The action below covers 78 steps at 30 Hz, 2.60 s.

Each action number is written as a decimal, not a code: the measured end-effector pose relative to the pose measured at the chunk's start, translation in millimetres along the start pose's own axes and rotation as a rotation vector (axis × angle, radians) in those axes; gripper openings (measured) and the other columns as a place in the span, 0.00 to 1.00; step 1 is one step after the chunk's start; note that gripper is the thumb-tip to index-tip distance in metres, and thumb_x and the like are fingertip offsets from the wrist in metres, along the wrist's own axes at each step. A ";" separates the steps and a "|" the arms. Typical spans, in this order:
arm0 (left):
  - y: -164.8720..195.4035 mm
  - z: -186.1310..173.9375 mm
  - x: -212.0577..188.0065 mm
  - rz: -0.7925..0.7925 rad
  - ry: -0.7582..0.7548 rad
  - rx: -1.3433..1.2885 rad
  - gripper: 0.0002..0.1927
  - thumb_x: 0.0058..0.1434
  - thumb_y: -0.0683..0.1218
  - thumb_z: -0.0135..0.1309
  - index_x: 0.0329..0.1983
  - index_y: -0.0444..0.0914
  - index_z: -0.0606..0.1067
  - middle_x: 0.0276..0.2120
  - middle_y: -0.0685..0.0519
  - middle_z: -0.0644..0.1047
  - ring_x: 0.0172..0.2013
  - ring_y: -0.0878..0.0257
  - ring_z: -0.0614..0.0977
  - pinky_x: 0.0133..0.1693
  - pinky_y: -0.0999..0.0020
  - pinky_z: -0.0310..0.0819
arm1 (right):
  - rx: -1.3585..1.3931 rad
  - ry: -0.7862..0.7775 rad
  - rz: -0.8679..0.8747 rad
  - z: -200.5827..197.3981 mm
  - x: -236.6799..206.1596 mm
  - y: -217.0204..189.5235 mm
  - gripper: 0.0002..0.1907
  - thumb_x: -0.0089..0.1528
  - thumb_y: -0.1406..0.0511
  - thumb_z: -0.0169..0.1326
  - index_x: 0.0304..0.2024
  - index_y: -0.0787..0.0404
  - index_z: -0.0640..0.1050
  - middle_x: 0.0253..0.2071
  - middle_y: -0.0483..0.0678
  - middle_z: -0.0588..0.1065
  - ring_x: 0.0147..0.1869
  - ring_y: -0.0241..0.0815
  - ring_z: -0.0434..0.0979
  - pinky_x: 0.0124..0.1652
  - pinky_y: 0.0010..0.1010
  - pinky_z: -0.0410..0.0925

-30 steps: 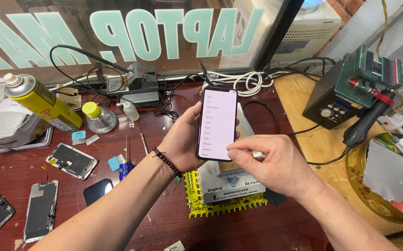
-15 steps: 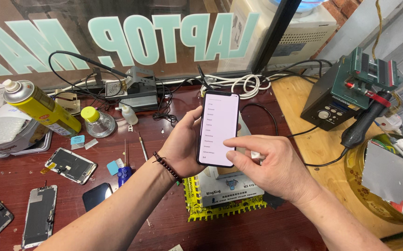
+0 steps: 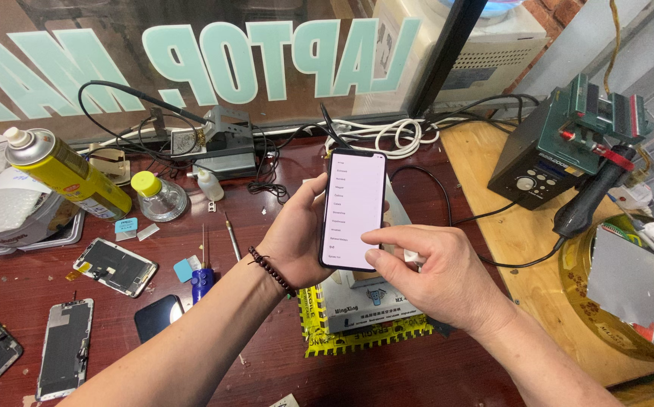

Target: The person reassembles a smartphone by aligning the screen assembly onto the body and pressing it into place. They power the phone on, tap through its settings menu, wipe the screen with a tissue, then wrap the phone in bubble wrap.

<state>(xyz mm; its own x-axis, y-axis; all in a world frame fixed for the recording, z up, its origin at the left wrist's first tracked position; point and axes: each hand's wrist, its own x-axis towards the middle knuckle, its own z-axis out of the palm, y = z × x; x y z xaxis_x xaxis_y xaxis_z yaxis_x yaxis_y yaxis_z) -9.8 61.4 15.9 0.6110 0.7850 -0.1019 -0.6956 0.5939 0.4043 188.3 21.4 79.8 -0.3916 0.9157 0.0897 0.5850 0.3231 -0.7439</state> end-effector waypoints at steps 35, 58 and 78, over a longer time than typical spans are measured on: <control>-7.0 -0.3 -6.1 -0.036 0.219 -0.004 0.28 0.71 0.65 0.39 0.59 0.42 0.74 0.50 0.54 0.80 0.49 0.61 0.82 0.53 0.58 0.77 | 0.048 0.220 0.192 4.6 8.7 20.3 0.12 0.65 0.61 0.55 0.47 0.58 0.85 0.32 0.45 0.84 0.35 0.30 0.79 0.36 0.25 0.73; -8.1 -4.5 -3.8 -0.068 0.263 0.010 0.24 0.72 0.60 0.41 0.58 0.41 0.75 0.48 0.53 0.81 0.47 0.61 0.83 0.51 0.59 0.78 | 0.059 0.068 0.138 1.7 8.8 14.4 0.16 0.62 0.56 0.57 0.42 0.59 0.86 0.28 0.45 0.85 0.31 0.30 0.80 0.33 0.26 0.74; -0.3 -14.2 1.6 -0.063 0.285 0.006 0.26 0.72 0.62 0.39 0.56 0.41 0.76 0.47 0.53 0.81 0.46 0.60 0.83 0.51 0.58 0.77 | 0.085 0.044 0.248 5.7 14.6 20.9 0.16 0.62 0.56 0.55 0.43 0.57 0.86 0.27 0.45 0.85 0.30 0.31 0.80 0.34 0.27 0.74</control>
<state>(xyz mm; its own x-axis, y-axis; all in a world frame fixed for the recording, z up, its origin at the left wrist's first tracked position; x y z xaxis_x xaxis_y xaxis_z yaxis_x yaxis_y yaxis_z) -13.9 65.0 2.7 0.5219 0.7649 -0.3777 -0.6565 0.6428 0.3947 190.7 40.2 61.8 -0.2109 0.9746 -0.0749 0.5966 0.0676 -0.7997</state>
